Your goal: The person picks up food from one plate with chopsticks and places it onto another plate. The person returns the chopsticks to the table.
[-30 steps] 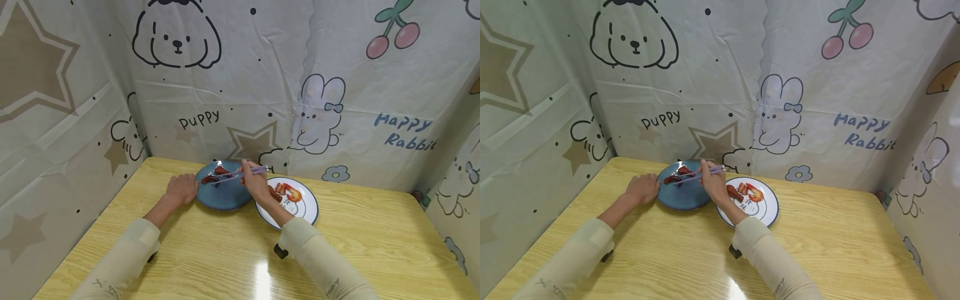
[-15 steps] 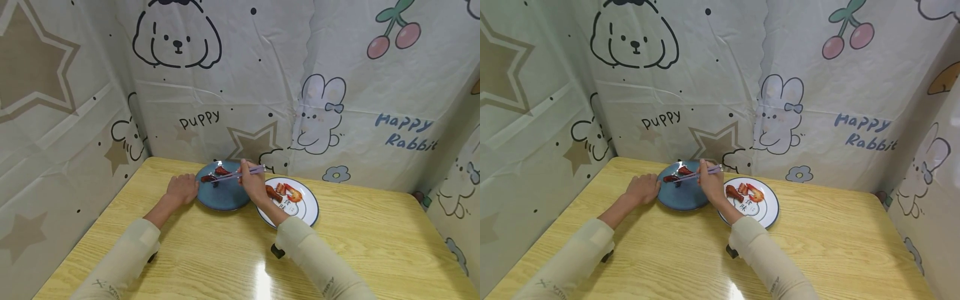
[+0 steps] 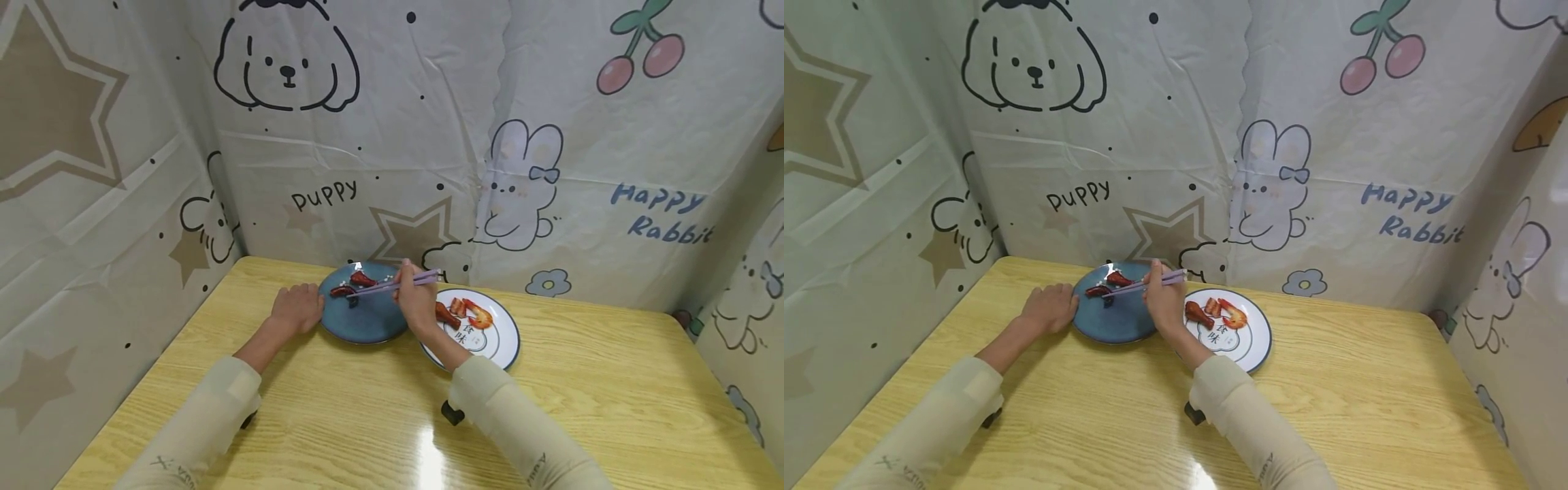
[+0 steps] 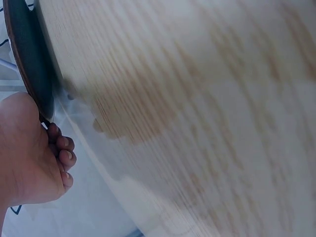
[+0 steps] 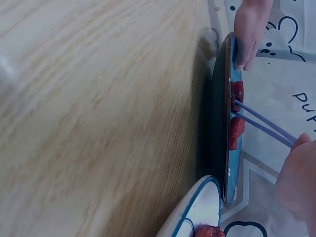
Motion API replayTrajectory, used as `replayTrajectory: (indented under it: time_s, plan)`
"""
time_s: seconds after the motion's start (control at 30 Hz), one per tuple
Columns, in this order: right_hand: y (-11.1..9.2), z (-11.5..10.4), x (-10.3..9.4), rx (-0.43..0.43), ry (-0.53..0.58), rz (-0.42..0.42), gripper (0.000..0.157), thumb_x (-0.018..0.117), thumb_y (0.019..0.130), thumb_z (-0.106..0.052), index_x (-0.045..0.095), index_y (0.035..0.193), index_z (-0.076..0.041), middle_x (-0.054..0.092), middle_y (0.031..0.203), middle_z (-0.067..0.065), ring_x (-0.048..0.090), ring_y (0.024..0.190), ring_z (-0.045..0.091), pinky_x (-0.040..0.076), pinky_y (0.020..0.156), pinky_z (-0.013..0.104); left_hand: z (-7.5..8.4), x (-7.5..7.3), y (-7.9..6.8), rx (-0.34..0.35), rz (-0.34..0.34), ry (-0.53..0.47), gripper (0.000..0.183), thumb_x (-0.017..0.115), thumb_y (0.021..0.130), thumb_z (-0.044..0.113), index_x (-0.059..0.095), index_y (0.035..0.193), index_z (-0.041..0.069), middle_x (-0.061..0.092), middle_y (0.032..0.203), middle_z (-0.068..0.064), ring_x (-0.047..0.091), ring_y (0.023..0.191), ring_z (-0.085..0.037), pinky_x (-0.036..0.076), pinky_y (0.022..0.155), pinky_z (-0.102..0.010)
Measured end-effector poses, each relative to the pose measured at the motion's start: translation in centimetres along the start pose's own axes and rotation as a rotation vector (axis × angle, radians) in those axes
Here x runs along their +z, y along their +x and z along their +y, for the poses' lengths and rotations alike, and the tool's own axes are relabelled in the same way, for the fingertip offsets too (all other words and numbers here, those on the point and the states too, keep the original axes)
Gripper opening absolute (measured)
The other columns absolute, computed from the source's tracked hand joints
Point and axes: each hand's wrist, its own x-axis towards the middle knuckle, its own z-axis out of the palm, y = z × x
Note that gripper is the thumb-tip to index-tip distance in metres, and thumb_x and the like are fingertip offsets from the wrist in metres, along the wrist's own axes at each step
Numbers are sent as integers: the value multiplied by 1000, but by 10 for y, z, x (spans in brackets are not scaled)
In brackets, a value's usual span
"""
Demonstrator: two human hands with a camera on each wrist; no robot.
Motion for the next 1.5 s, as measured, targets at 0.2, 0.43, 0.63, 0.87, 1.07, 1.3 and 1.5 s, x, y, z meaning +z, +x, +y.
replayTrajectory:
  time_s: [0.2, 0.43, 0.63, 0.87, 1.07, 1.3, 1.5]
  plan:
    - [-1, -2, -3, -7, 5, 16, 48, 48, 107, -26, 62, 75, 6, 56, 52, 5, 59, 47, 27, 46, 44, 24, 0, -2, 0, -1, -3, 0, 39, 33, 107, 26, 54, 113, -7, 59, 111, -23, 55, 108, -42, 39, 89, -55]
    - [-4, -5, -5, -33, 0, -2, 47, 48, 107, -27, 62, 72, 2, 58, 54, 11, 59, 46, 23, 47, 44, 26, 1, -3, -1, 5, 8, 4, 39, 32, 107, 26, 54, 113, -7, 59, 113, -24, 55, 109, -43, 39, 90, -56]
    - [-6, -12, -12, -8, 9, -2, 45, 47, 107, -29, 60, 72, -2, 56, 54, 9, 59, 48, 29, 48, 45, 26, 1, -4, -2, 10, 14, 5, 40, 33, 107, 26, 54, 112, -7, 60, 111, -24, 56, 108, -42, 39, 89, -56]
    - [-1, -23, -26, -4, 6, 7, 46, 45, 107, -29, 58, 73, -2, 55, 53, 7, 54, 43, 14, 47, 43, 26, 2, -5, -3, 16, -1, 12, 39, 32, 108, 25, 54, 112, -7, 59, 112, -23, 55, 109, -41, 39, 90, -55]
    - [0, -29, -41, -1, 49, -5, 46, 45, 107, -29, 58, 73, -1, 55, 55, 11, 52, 43, 14, 43, 40, 24, 1, -6, -3, 21, -3, 23, 38, 31, 108, 25, 53, 112, -7, 59, 111, -23, 55, 107, -40, 39, 88, -53]
    - [-1, -31, -60, 84, 66, 1, 48, 47, 104, -41, 57, 75, -4, 53, 55, 13, 46, 36, 11, 33, 31, 25, -1, -5, -4, 25, 27, 23, 36, 32, 107, 24, 53, 106, -5, 59, 106, -21, 55, 105, -40, 39, 85, -51]
    - [-1, -37, -79, 69, 7, 40, 48, 44, 107, -35, 57, 75, -1, 54, 53, 6, 50, 41, 12, 40, 38, 22, -1, -2, -3, 39, 48, 28, 35, 33, 107, 24, 53, 108, -5, 59, 108, -22, 55, 106, -40, 39, 85, -51]
